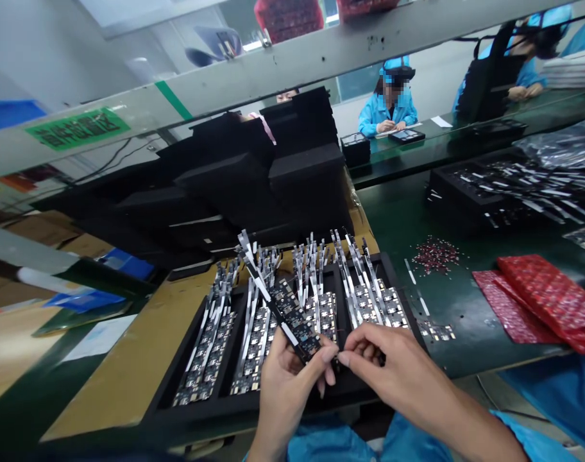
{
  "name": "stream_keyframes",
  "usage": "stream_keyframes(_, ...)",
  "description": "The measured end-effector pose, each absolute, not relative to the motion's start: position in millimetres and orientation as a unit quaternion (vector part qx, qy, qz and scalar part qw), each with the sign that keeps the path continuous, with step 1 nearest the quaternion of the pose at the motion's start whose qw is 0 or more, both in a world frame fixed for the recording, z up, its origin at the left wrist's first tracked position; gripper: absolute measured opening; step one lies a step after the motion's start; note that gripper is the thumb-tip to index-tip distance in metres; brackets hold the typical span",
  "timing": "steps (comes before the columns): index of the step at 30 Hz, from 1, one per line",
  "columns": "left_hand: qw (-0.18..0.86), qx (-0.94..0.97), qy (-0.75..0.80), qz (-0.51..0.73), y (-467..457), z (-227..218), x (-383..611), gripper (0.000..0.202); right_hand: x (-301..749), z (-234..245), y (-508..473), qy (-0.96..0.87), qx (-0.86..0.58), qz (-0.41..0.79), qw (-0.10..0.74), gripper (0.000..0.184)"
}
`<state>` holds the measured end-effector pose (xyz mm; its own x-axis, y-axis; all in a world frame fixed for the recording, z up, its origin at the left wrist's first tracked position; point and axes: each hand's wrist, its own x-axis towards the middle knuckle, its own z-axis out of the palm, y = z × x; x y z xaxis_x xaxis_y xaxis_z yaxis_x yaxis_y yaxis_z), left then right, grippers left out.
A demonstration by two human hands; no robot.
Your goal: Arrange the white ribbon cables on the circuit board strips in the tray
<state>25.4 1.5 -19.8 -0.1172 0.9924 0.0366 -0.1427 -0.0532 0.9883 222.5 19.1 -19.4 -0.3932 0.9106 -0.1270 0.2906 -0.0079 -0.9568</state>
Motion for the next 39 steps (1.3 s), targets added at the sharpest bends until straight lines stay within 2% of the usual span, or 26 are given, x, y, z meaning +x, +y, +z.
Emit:
stream_keyframes(10, 0.531, 0.424, 0.435, 0.590, 1.6, -22.6, 20.7, 0.024, 226.3, -4.0, 21.0, -0.629, -0.450, 0.562, 0.294, 0.034)
stream_keyframes(19, 0.511, 0.419, 0.498, 0.562, -2.9, -24.5, 17.0, 0.025, 204.8, -4.2, 18.1, -0.623, -0.437, 0.589, 0.272, 0.023)
stream_keyframes(25, 0.523, 0.425, 0.490, 0.552, -3.4, -24.6, 15.9, 0.024, 203.9, -9.8, 19.4, -0.607, -0.423, 0.604, 0.296, 0.013)
stream_keyframes(31, 0.530, 0.427, 0.489, 0.546, -4.6, -24.4, 15.9, 0.019, 203.4, -1.0, 19.8, -0.602, -0.442, 0.605, 0.275, 0.017)
stream_keyframes(39, 0.541, 0.429, 0.485, 0.536, -3.3, -21.2, 17.5, 0.026, 204.9, 0.8, 23.1, -0.614, -0.432, 0.605, 0.265, 0.013)
